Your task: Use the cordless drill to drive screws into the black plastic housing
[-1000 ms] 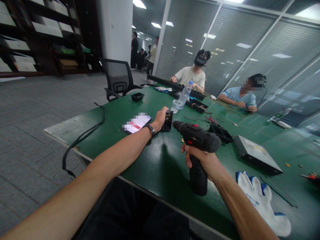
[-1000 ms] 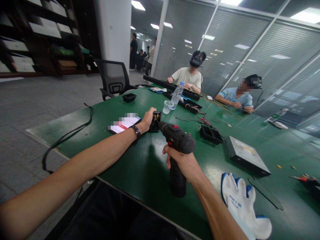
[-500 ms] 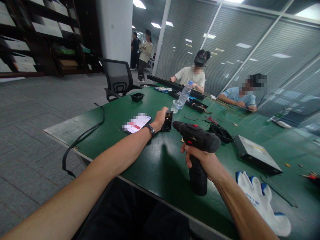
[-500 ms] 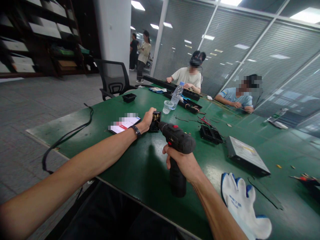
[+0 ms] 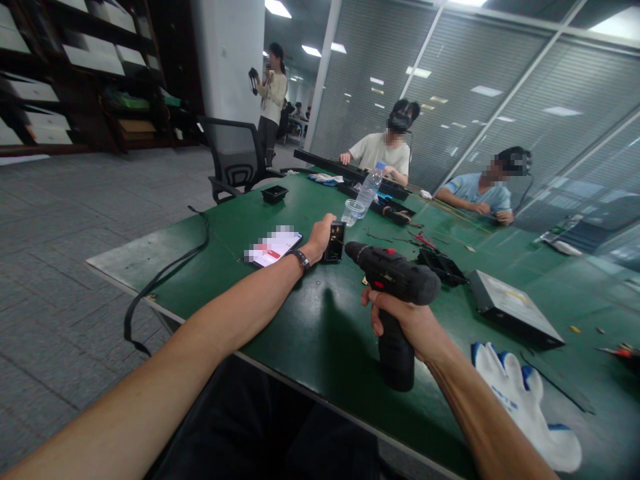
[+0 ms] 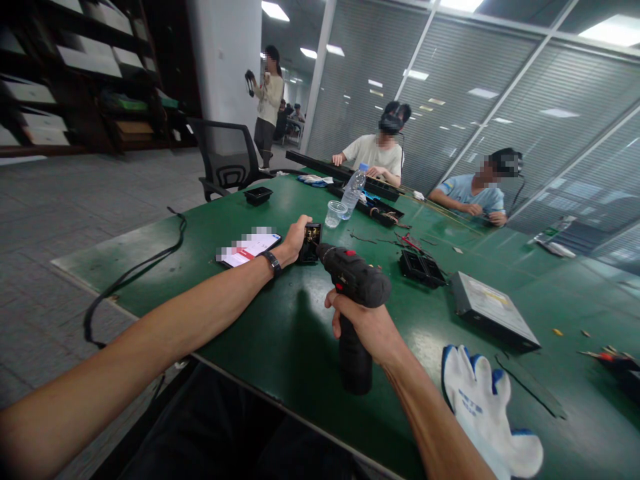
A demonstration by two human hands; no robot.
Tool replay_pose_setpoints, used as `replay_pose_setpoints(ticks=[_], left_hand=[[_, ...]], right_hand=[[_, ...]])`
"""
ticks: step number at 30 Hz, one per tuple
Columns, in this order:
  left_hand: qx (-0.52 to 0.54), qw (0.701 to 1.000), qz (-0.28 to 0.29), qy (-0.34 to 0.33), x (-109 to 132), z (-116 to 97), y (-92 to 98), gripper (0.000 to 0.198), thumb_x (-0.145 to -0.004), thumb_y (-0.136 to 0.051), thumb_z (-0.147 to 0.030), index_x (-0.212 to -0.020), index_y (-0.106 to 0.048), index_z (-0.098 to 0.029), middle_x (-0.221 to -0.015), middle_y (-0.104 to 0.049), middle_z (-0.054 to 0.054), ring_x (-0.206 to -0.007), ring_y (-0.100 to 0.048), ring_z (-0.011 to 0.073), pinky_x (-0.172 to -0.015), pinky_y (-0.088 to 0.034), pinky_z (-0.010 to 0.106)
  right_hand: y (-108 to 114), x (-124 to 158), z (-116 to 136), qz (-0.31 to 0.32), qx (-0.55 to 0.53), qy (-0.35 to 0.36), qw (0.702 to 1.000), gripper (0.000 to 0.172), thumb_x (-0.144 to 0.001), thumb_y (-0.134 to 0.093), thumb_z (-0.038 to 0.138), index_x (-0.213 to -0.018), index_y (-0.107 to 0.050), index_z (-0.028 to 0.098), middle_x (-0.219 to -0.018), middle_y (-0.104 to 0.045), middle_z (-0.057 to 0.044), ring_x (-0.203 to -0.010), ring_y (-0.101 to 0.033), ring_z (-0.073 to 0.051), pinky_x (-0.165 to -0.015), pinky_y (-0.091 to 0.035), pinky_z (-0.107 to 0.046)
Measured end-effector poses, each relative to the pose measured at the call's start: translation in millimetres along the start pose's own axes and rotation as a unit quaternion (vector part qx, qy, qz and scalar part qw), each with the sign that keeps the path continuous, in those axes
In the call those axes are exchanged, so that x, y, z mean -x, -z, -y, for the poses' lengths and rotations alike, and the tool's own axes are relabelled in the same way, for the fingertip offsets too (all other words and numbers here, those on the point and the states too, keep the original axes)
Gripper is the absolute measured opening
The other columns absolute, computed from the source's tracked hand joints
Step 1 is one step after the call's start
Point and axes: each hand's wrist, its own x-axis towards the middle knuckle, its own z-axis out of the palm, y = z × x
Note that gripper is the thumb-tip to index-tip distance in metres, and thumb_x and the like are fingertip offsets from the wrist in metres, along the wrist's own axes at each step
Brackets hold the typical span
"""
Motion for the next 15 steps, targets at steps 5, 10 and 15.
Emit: replay_pose_setpoints(ticks=[5,10,15], left_hand=[[0.014,1.0,-0.004,-0.005,1.3,-1.1,-0.5,0.035,-0.097,-0.062,-0.046,-0.071,-0.057,-0.023,-0.066,-0.056,-0.002,-0.059,-0.052,0.0154,-0.059,-0.04,0.028],[0.009,1.0,-0.002,-0.004,1.9,-1.4,-1.6,0.036,-0.098,-0.06,-0.046,-0.071,-0.058,-0.023,-0.064,-0.056,-0.002,-0.058,-0.052,0.0154,-0.058,-0.04,0.028],[0.017,1.0,-0.001,0.0,0.2,-0.6,-1.4,0.037,-0.098,-0.062,-0.047,-0.071,-0.059,-0.023,-0.064,-0.057,-0.002,-0.057,-0.054,0.0156,-0.057,-0.041,0.028]], right_hand=[[1.8,0.1,-2.3,0.0,0.0,0.001,1.0,0.022,-0.096,-0.072,0.043,-0.088,-0.077,0.023,-0.06,-0.071,-0.001,-0.059,-0.057,-0.02,-0.07,-0.043,-0.038],[0.9,-0.3,-0.1,-0.004,0.001,0.003,1.0,0.024,-0.094,-0.074,0.044,-0.087,-0.077,0.022,-0.058,-0.07,-0.001,-0.059,-0.06,-0.021,-0.07,-0.045,-0.038],[-0.8,-1.0,1.0,-0.008,0.001,0.0,1.0,0.023,-0.092,-0.074,0.044,-0.088,-0.077,0.022,-0.058,-0.07,-0.001,-0.057,-0.058,-0.021,-0.069,-0.043,-0.038]])
